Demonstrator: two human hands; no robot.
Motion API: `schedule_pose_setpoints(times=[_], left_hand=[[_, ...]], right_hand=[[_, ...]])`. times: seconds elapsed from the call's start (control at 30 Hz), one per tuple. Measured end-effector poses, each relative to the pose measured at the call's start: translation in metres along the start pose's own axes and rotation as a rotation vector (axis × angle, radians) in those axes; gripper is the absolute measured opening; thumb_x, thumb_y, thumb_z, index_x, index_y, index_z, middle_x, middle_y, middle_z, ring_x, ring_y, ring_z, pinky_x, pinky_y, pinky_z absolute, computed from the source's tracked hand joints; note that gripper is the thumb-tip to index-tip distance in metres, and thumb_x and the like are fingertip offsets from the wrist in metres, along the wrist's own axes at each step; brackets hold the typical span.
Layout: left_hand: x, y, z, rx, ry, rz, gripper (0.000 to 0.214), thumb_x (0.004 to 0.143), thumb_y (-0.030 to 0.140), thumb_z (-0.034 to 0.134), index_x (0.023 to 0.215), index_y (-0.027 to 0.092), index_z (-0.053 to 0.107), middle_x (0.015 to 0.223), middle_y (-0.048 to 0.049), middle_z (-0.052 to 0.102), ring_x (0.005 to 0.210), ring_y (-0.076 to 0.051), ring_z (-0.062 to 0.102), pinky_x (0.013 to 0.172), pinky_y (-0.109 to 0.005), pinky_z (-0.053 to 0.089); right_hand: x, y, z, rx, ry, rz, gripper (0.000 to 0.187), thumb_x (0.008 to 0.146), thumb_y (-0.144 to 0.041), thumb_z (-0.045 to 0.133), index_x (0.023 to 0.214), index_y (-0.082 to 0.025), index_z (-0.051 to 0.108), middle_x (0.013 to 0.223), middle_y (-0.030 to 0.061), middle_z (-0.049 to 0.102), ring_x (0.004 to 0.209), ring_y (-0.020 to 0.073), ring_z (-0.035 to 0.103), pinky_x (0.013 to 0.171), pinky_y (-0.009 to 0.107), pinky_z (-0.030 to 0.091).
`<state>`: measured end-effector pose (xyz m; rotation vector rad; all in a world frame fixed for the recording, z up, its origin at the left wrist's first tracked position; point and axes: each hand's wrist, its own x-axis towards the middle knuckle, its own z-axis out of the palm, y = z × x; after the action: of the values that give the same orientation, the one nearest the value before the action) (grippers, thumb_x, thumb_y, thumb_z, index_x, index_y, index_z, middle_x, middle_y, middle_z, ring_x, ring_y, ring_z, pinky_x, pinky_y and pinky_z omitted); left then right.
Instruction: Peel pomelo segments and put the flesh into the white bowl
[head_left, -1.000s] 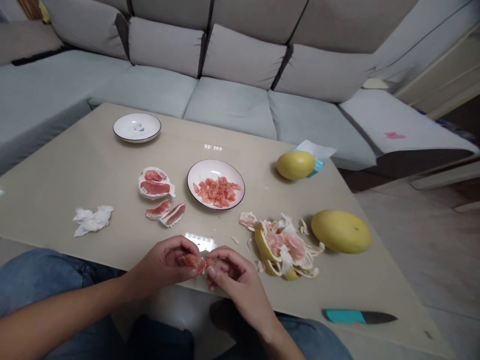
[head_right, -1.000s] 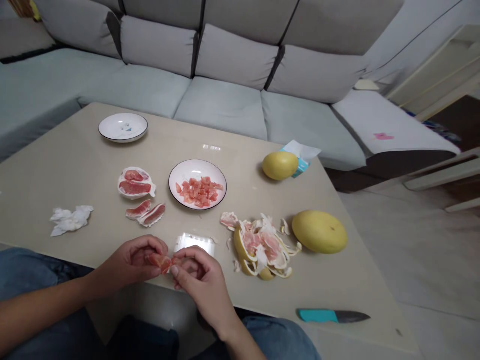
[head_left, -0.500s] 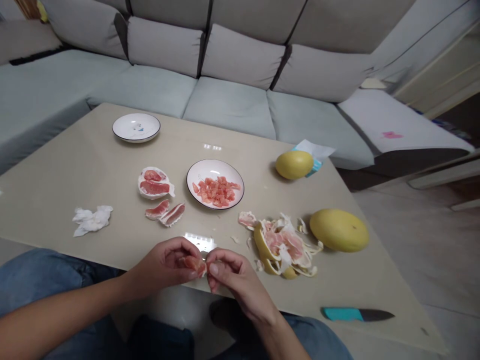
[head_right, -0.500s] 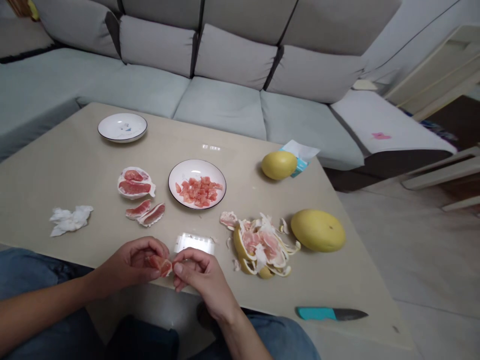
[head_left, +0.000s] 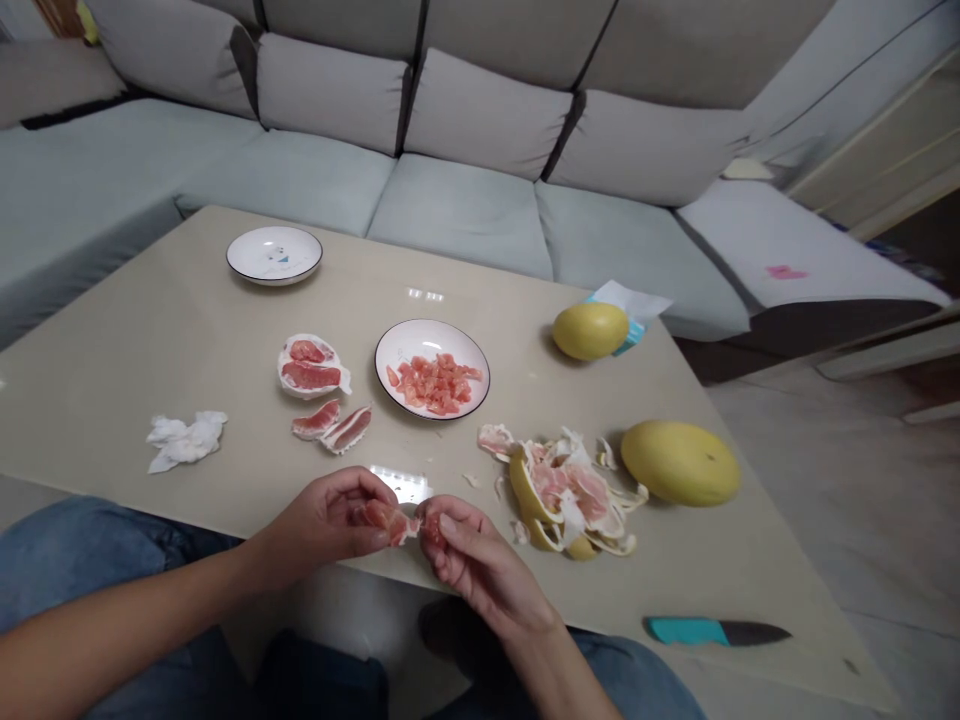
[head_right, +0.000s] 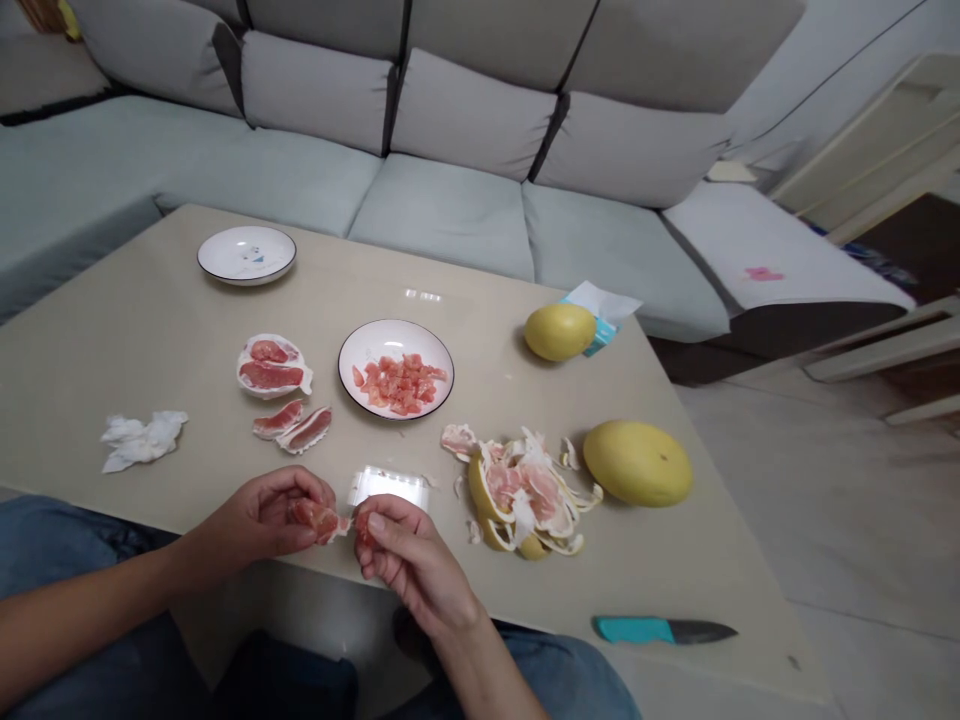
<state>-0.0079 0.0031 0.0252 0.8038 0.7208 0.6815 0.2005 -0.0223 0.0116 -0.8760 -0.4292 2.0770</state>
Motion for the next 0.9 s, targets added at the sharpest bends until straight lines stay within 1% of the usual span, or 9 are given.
schedule_pose_setpoints(times=[0.17,0.4,0.6,0.67,0.8,0.9], left_hand=[[0.0003,0.0044,0.0028,0.004,0.021,-0.009,0.026,0.071,0.021,0.080,0.089,0.016,0.062,0.081,-0.0020,0.070,0.081,-0.015,0.065,0.078,-0.028,0.048],[0.0017,0.0029,0.0018,-0.001,0.012,-0.006,0.027,0.069,0.022,0.081,0.088,0.016,0.063,0.080,-0.0016,0.068,0.079,-0.015,0.065,0.078,-0.029,0.048],[0.0017,0.0012,-0.0007,-0.012,0.005,-0.005,0.024,0.074,0.020,0.078,0.092,0.015,0.062,0.081,-0.0029,0.070,0.080,-0.013,0.063,0.078,-0.027,0.046],[0.0017,0.0003,-0.0013,-0.022,-0.001,-0.011,0.024,0.074,0.020,0.078,0.091,0.015,0.062,0.083,-0.0032,0.071,0.080,-0.013,0.064,0.078,-0.028,0.046],[0.0016,-0.0019,-0.0022,-0.027,-0.026,-0.020,0.025,0.071,0.019,0.080,0.090,0.016,0.063,0.085,-0.0030,0.070,0.080,-0.014,0.064,0.077,-0.027,0.048],[0.0021,-0.0022,-0.0022,-0.038,-0.039,-0.016,0.025,0.071,0.019,0.080,0.090,0.016,0.063,0.084,-0.0022,0.070,0.079,-0.013,0.064,0.076,-0.026,0.047]], right_hand=[[0.0009,0.0009,-0.0015,0.072,-0.013,0.014,0.024,0.070,-0.028,0.083,0.082,-0.013,0.070,0.067,-0.0021,0.059,0.051,0.0038,0.055,0.049,0.010,0.049],[0.0015,-0.0014,0.0004,0.070,-0.007,0.019,0.025,0.069,-0.030,0.083,0.078,-0.012,0.068,0.066,-0.0029,0.056,0.047,0.0026,0.049,0.046,0.010,0.047],[0.0016,-0.0016,0.0002,0.061,-0.015,0.019,0.025,0.071,-0.032,0.082,0.077,-0.013,0.066,0.065,-0.0035,0.054,0.048,0.0023,0.047,0.046,0.009,0.046],[0.0019,-0.0020,0.0007,0.066,-0.004,0.011,0.026,0.071,-0.032,0.082,0.077,-0.013,0.066,0.064,-0.0041,0.053,0.048,0.0020,0.047,0.047,0.009,0.046],[0.0032,-0.0035,0.0018,0.072,0.062,-0.042,0.026,0.071,-0.033,0.082,0.076,-0.013,0.065,0.066,-0.0046,0.052,0.050,0.0016,0.047,0.050,0.008,0.047],[0.0038,-0.0041,0.0019,0.056,0.070,-0.053,0.027,0.071,-0.034,0.082,0.076,-0.014,0.065,0.066,-0.0046,0.051,0.052,0.0019,0.047,0.051,0.008,0.047]])
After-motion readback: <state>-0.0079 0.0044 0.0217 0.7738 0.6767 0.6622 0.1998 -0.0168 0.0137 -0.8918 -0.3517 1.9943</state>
